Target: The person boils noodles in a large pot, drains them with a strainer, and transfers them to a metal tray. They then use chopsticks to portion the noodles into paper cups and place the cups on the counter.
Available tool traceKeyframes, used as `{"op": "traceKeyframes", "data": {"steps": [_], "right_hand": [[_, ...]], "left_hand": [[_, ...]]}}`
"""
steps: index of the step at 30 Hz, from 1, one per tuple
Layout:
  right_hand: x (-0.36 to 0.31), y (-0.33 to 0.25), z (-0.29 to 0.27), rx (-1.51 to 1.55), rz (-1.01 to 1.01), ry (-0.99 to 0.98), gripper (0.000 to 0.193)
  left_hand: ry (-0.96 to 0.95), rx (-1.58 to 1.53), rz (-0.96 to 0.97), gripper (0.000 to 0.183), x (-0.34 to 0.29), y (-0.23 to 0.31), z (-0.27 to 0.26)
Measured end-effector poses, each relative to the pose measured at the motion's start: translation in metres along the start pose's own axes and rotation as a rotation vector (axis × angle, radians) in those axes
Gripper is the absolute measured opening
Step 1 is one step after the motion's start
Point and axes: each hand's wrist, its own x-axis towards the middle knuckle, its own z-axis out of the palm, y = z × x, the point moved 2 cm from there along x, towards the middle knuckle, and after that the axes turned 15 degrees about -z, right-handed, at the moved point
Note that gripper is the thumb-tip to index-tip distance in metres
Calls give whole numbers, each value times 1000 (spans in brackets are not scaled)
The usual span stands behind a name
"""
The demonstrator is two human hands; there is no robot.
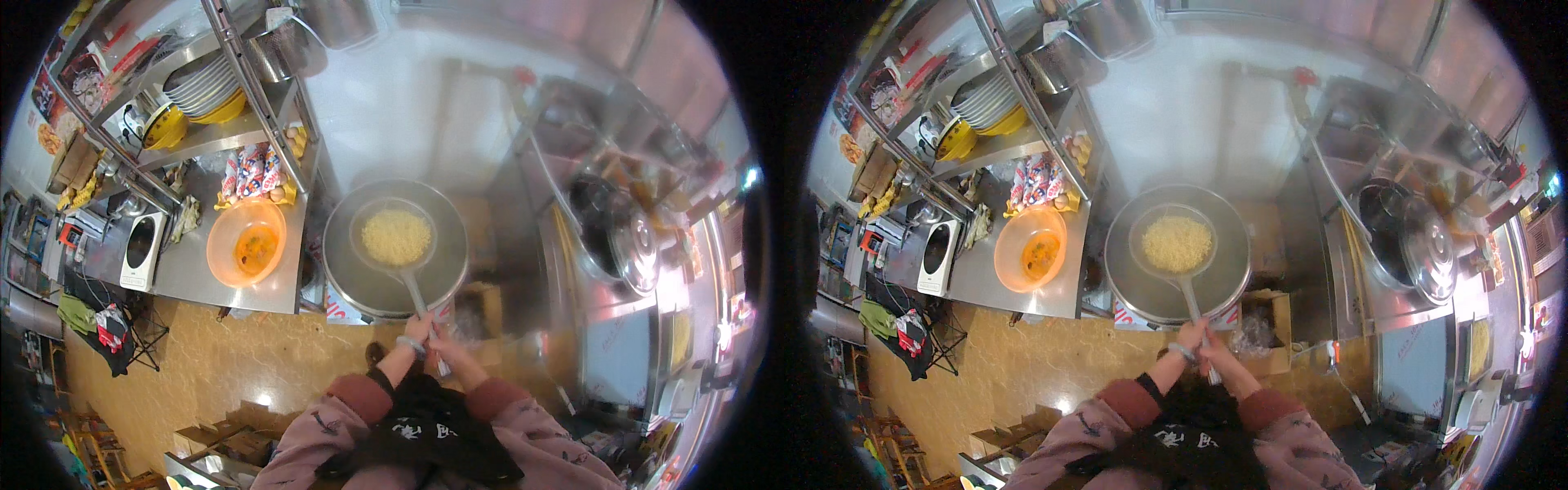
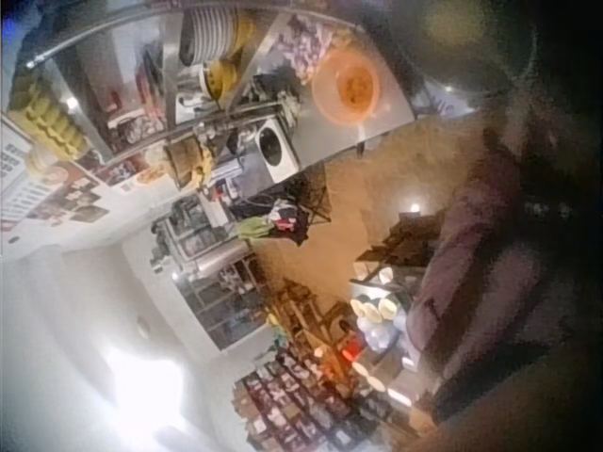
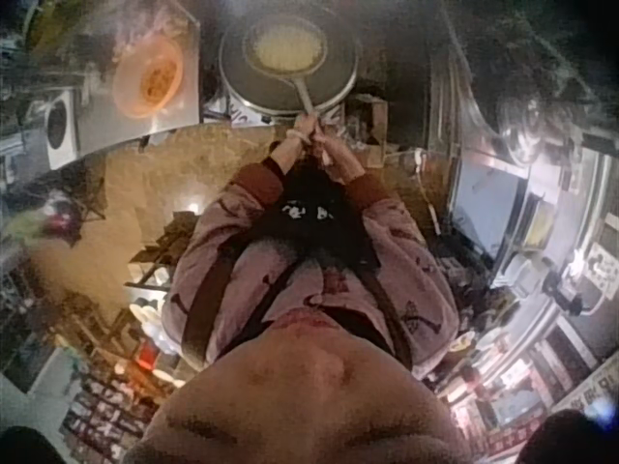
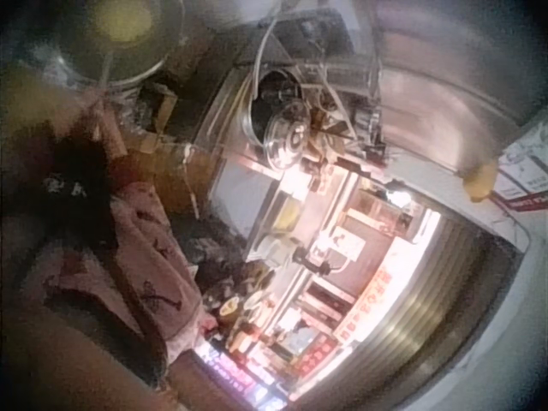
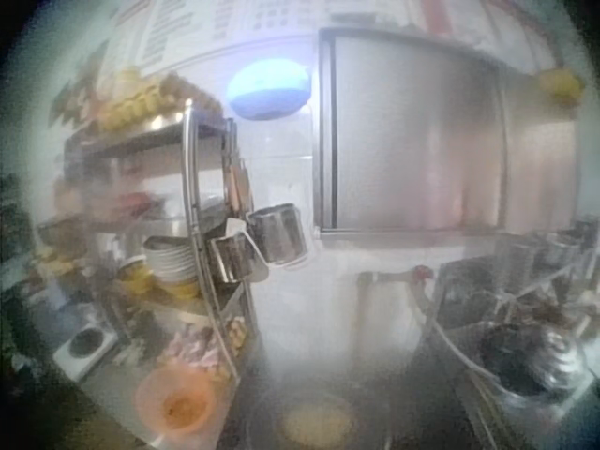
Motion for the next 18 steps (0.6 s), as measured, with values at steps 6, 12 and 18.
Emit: {"op": "traceKeyframes", "data": {"steps": [6,12,18], "right_hand": [[-5,17,-11,-291,20,-44,69],[-2,-4,-8,-293,-78,-31,51],[-16,-14,5,-159,-61,-32,57]], "left_hand": [[-134,-97,89,28,-9,-11,8],[-82,-177,-87,27,1,6,13],[-93,22,146,27,-16,3,16]]}}
